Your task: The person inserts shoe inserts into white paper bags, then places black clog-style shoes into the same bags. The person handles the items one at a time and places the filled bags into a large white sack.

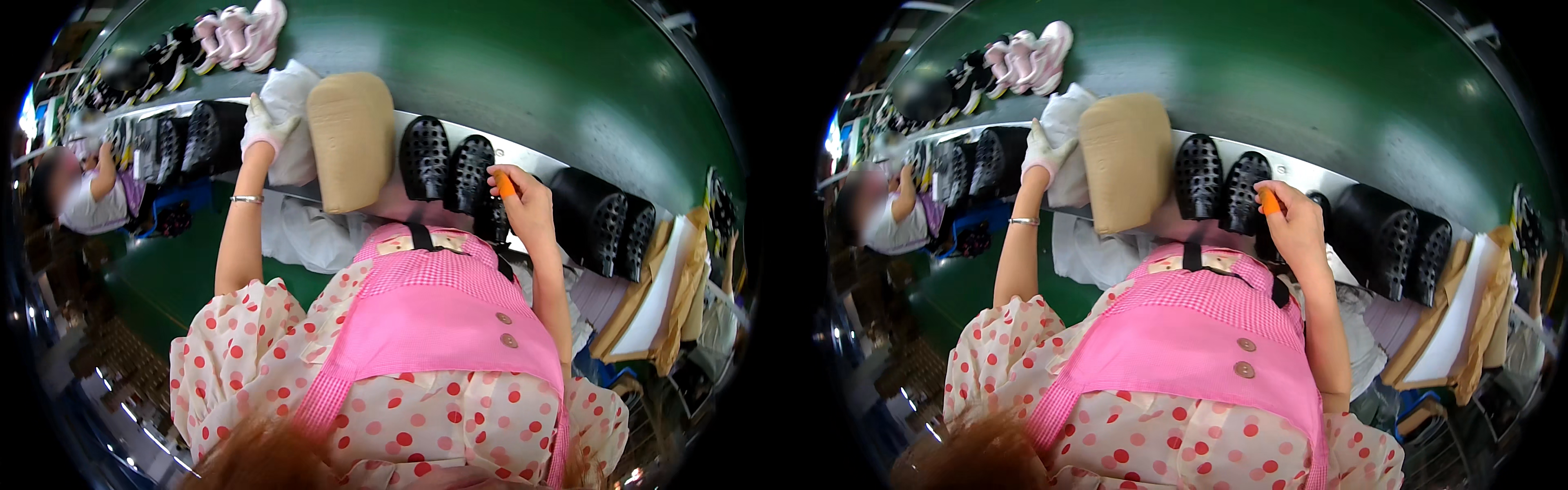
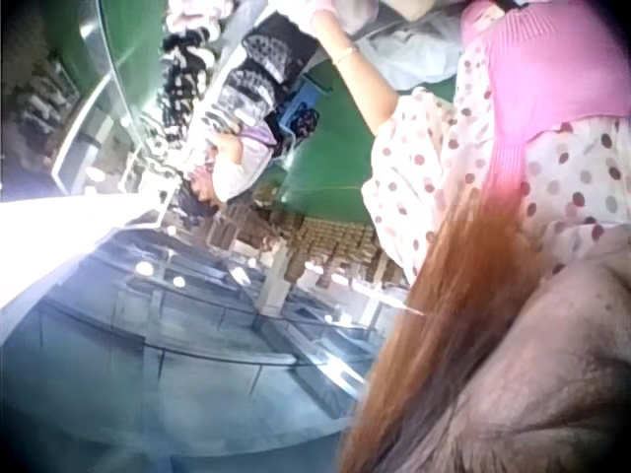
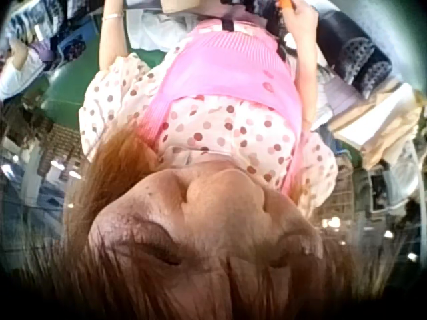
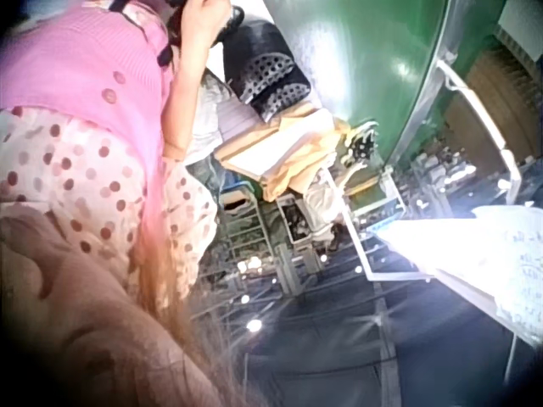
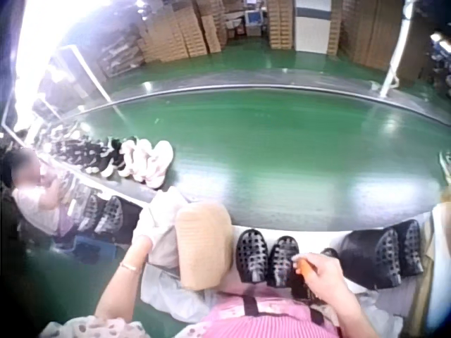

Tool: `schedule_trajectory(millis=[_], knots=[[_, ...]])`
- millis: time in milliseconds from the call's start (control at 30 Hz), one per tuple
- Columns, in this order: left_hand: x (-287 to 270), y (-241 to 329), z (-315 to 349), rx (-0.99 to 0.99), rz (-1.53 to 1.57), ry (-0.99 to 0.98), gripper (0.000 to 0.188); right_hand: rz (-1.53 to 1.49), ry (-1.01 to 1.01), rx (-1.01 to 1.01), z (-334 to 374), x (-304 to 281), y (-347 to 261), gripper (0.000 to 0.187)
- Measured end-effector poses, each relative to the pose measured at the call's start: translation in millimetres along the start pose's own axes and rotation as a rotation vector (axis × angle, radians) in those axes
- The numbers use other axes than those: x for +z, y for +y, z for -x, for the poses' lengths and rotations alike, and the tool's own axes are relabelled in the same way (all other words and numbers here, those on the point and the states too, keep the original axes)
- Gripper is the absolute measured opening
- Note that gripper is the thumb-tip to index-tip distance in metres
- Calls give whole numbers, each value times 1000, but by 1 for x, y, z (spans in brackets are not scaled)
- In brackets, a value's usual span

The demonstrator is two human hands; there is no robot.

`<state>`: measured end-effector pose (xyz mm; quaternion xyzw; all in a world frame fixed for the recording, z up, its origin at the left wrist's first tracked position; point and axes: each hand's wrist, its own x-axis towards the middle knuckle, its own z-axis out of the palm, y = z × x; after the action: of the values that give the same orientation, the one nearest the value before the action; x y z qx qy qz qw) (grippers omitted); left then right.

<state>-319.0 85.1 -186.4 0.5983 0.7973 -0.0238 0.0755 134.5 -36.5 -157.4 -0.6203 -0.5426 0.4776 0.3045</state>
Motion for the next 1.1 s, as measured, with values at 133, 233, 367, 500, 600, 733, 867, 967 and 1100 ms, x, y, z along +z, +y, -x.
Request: schedule_trajectory(millis=[133, 233, 367, 500, 600, 733, 867, 967, 1100], knots=[[21, 7, -17, -21, 92, -61, 111, -26, 68, 65, 7, -6, 6, 29], [4, 25, -10, 10, -58, -14, 101, -45, 84, 70, 15, -1, 20, 25], [-20, 62, -6, 457, 319, 161, 50, 220, 81, -43, 2, 20, 19, 22], [-10, 69, -8, 560, 589, -79, 30, 245, -108, -238, -40, 55, -33, 26], [-33, 94, 16, 360, 578, -114, 30, 119, -109, -378, -77, 125, -48, 39], [-34, 92, 14, 520, 376, -103, 32, 139, 145, -492, -103, 173, -69, 45], [-44, 81, 17, 267, 587, -381, 30, 170, 131, -513, -118, 192, -59, 43], [-35, 73, -3, 209, 699, -536, 32, 117, 48, -440, -115, 172, -73, 42], [5, 18, -43, 133, 889, -651, 42, 14, -165, -310, -111, 150, -95, 41]])
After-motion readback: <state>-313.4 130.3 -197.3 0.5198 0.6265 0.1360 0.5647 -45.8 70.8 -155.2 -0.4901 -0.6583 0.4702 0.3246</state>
